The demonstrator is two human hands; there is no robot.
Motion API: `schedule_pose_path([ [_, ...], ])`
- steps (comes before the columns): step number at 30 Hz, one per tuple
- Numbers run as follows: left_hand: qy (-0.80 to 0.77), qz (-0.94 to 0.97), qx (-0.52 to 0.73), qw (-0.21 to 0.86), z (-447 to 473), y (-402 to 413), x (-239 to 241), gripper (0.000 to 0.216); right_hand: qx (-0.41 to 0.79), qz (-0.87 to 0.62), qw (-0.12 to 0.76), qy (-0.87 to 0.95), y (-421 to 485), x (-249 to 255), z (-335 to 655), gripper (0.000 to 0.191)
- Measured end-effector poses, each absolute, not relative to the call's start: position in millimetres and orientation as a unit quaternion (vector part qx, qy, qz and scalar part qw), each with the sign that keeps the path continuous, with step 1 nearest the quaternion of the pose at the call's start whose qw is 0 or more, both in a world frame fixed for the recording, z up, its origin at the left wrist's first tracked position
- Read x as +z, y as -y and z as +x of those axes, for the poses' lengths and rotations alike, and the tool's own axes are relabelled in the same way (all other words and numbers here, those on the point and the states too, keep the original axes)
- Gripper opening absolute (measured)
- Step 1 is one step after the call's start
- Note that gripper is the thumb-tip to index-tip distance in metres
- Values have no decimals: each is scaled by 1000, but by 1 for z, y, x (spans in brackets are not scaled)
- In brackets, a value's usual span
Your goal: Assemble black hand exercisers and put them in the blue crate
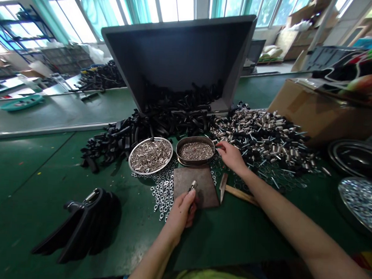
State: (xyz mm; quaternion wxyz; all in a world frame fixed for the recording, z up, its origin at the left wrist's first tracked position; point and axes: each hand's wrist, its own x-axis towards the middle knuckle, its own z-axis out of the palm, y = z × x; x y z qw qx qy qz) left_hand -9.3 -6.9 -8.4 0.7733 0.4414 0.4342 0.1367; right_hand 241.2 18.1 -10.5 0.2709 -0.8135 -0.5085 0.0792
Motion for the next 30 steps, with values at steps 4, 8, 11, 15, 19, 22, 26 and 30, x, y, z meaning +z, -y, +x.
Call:
schedule_pose_path([
  [4,-437,405,157,788,-12,3,-11,53,76,-826,194,523,-57,-19,271,28],
  [8,-409,316,190,835,-12,-4,-12,66,73,-829,150,534,-67,-18,276,26],
  [11,-407,216,220,860,-12,-12,-11,59,53,-829,146,537,-55,-5,278,35],
  [15,-367,100,272,884,-12,-22,-10,31,24,-779,235,581,-14,22,259,28],
  [19,-334,81,307,888,-10,-22,-8,24,140,-667,412,605,35,40,202,23],
  [22,-323,91,324,885,-7,-16,-6,22,156,-612,429,646,54,40,157,18],
  [26,-334,119,360,863,-3,-7,-5,14,107,-583,403,697,53,28,122,19],
  [30,-351,149,410,829,-5,-2,-6,14,91,-593,401,692,45,22,108,19],
])
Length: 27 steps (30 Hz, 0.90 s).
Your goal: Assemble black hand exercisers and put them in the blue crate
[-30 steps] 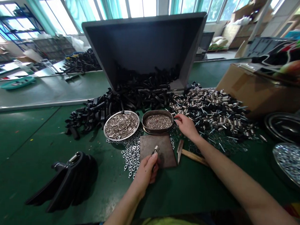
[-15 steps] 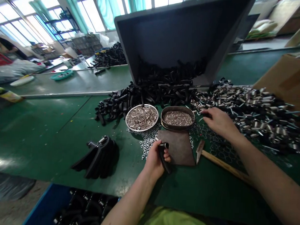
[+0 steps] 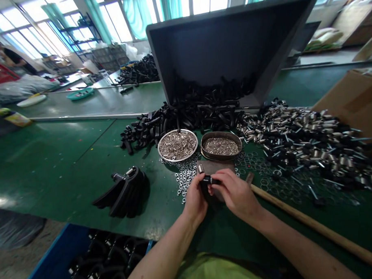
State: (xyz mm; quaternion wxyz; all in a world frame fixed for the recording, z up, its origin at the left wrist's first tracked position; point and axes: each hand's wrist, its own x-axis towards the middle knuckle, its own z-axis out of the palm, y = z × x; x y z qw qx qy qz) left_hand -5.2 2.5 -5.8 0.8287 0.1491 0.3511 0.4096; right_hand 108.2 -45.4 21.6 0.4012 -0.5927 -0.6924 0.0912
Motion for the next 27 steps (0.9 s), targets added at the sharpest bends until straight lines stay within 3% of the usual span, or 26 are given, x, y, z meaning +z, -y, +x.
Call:
schedule_pose_path([
  [5,-347,248,449,785,-9,-2,-3,18,301,-660,370,581,42,24,107,31],
  [10,-347,285,476,756,-11,-2,-3,16,168,-619,427,637,44,19,108,27],
  [14,-340,367,456,736,-12,-2,-4,14,318,-638,400,577,46,15,109,35],
  [19,-350,374,465,722,-14,-5,-3,13,249,-610,454,601,47,15,109,24],
  [24,-446,489,439,608,-13,-2,-5,24,583,-527,549,286,37,9,96,24],
  [27,-509,572,442,466,-13,1,-8,47,625,-486,585,175,33,0,90,28],
])
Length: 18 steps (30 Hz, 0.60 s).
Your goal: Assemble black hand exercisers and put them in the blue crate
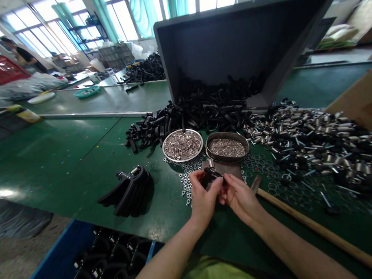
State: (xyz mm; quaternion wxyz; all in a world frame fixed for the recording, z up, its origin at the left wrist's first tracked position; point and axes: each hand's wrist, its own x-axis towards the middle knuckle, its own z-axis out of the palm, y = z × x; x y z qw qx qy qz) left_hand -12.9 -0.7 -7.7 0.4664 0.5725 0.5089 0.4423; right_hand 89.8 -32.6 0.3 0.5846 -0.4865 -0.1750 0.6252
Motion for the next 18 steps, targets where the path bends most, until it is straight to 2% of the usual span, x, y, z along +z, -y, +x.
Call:
schedule_pose_path([
  [3,-534,652,355,404,-18,-3,-8,67,637,-532,510,226,27,-7,97,37],
  [5,-553,678,283,393,-23,-10,-8,63,604,-583,413,354,17,-6,110,42],
  [7,-557,708,225,371,-29,-17,-8,57,472,-645,350,488,-2,1,121,37],
  [10,-524,785,175,281,-33,-23,-12,54,216,-676,329,623,-47,13,124,15],
  [12,-477,837,156,218,-32,-23,-15,52,130,-649,298,688,-81,14,113,11],
  [18,-443,869,149,166,-30,-15,-23,53,102,-637,254,720,-144,-14,70,10],
])
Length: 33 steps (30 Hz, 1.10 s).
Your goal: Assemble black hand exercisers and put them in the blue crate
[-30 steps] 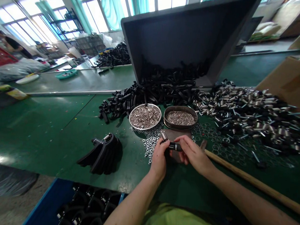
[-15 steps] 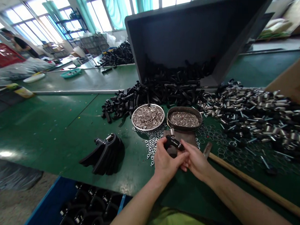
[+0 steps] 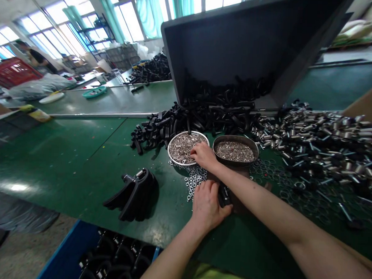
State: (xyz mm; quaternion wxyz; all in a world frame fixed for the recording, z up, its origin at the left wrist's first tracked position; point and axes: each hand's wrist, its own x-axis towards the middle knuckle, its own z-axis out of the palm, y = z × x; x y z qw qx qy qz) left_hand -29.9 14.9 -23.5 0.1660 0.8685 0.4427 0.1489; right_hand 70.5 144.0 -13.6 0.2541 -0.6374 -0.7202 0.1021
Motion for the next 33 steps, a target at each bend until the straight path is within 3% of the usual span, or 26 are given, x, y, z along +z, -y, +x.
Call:
schedule_pose_path([
  [10,-434,866,160,191,-29,-23,-26,52,87,-626,241,736,-149,-26,71,8],
  [20,-435,861,164,205,-29,-23,-24,56,123,-652,315,678,-140,-13,76,12],
  [26,-429,864,165,204,-30,-25,-27,57,177,-639,328,673,-86,9,111,13],
  [33,-420,869,161,206,-30,-26,-28,54,237,-643,309,659,-11,-8,143,13],
])
